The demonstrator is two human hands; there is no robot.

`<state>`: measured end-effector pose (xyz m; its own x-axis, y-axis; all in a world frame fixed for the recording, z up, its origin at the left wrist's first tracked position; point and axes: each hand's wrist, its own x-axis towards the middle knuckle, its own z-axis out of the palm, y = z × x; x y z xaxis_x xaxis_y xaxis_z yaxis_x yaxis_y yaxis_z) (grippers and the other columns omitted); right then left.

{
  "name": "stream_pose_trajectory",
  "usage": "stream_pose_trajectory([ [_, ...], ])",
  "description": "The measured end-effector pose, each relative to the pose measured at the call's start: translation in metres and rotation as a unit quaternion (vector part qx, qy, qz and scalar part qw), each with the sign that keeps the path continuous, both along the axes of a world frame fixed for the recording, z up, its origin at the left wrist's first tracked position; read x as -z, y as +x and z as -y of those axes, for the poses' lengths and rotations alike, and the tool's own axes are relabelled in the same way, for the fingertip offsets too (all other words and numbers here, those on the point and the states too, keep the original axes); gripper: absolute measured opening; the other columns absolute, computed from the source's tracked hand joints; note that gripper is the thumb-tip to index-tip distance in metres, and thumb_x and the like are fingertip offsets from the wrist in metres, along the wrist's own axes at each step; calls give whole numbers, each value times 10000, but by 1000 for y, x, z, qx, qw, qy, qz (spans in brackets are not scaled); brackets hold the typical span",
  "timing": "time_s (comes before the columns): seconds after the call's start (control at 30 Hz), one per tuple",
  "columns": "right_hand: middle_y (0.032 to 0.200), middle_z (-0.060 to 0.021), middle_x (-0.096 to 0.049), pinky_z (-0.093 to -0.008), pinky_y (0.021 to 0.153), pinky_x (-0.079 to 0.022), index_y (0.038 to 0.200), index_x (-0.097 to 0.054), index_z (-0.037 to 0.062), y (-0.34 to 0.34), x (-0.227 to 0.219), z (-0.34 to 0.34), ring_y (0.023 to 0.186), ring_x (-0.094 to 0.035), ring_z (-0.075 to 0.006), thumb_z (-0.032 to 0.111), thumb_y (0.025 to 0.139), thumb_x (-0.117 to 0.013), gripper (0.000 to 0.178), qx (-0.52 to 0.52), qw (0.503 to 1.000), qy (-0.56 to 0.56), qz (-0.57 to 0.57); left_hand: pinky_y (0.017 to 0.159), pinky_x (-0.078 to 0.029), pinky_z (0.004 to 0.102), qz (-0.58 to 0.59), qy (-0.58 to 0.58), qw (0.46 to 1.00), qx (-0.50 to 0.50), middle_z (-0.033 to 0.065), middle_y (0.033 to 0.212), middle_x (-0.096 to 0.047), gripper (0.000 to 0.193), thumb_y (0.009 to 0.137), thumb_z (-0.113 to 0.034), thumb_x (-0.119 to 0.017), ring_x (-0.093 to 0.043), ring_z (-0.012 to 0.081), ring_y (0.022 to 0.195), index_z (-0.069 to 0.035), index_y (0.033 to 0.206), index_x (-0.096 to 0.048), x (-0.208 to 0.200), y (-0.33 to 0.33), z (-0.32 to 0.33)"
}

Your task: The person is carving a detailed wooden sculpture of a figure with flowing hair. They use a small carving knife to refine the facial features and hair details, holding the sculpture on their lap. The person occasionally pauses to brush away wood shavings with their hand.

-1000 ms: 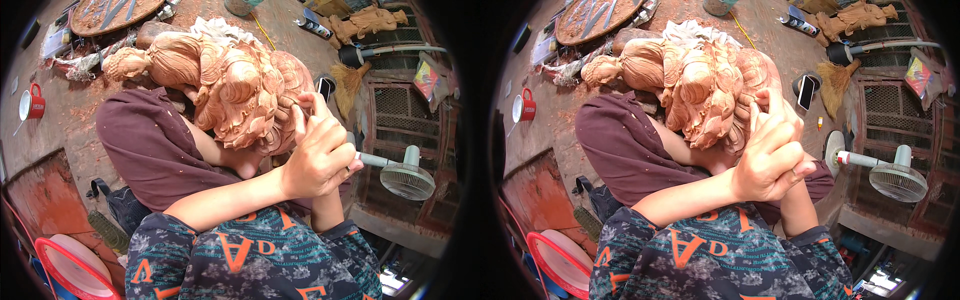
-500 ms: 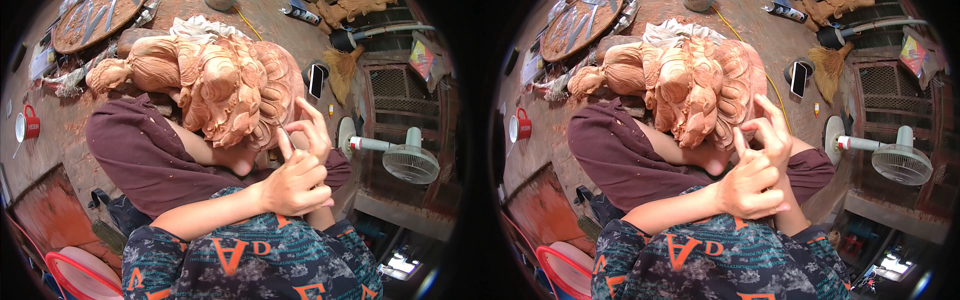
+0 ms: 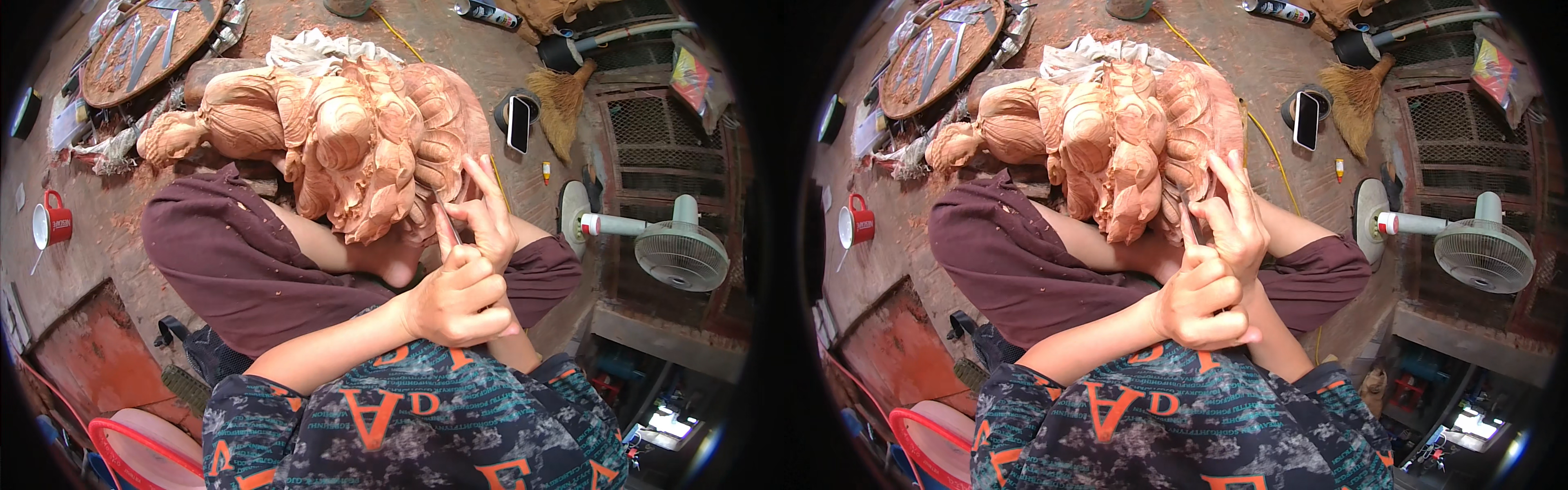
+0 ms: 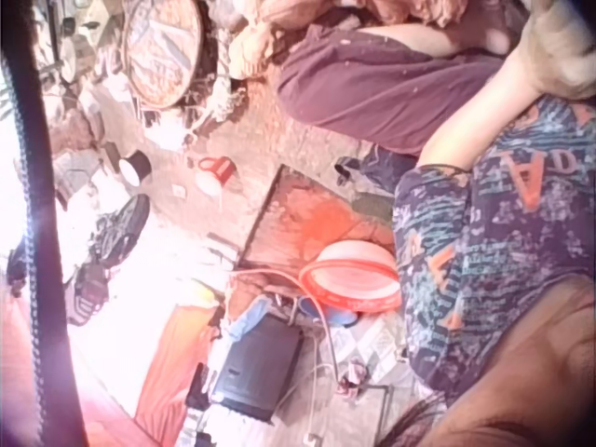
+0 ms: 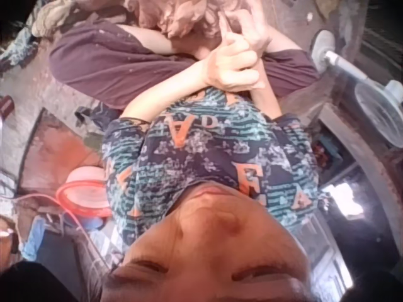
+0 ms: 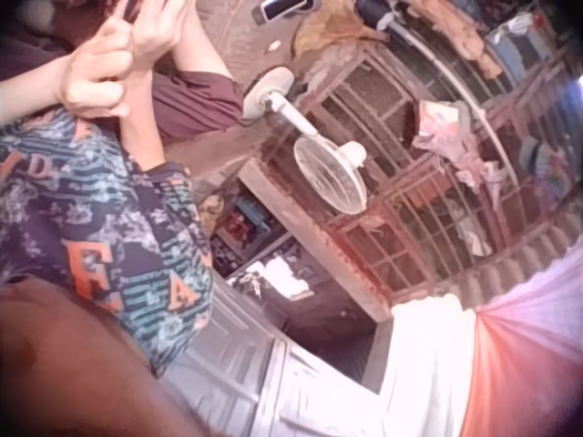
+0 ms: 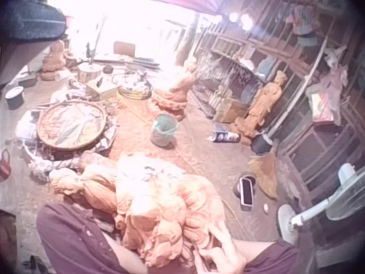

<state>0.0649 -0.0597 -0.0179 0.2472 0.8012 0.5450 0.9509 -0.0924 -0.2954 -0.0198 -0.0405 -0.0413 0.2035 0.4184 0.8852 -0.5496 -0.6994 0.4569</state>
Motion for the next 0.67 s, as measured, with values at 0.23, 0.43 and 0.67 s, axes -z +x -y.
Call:
stream_pose_trajectory([
  [0.23, 1221, -176, -602, -452, 956, -481, 698, -604, 60, -2, 3, -4, 1190, -550, -413, 77, 653, -776, 178, 13, 1000, 2, 3, 694, -335, 374, -10, 6, 1000, -18, 26, 697, -386, 312, 659, -261, -733, -419, 221, 660, -113, 644, -458, 7, 1, -7],
  [0.43, 1199, -167, -607, -442, 974, -465, 709, -621, 63, -10, 10, -11, 1149, -561, -385, 105, 642, -770, 169, 50, 998, 28, 20, 662, -294, 364, -37, -3, 999, -20, 19, 679, -367, 309, 631, -201, -746, -413, 221, 649, -123, 636, -447, 5, -6, -11],
  [0.67, 1296, -150, -568, -439, 1009, -456, 725, -639, 67, 8, 18, 4, 1245, -504, -403, 112, 648, -749, 141, -18, 999, 25, -21, 689, -331, 348, -14, 22, 999, -19, 15, 659, -366, 338, 647, -233, -755, -401, 196, 630, -127, 582, -440, 6, 3, 1],
])
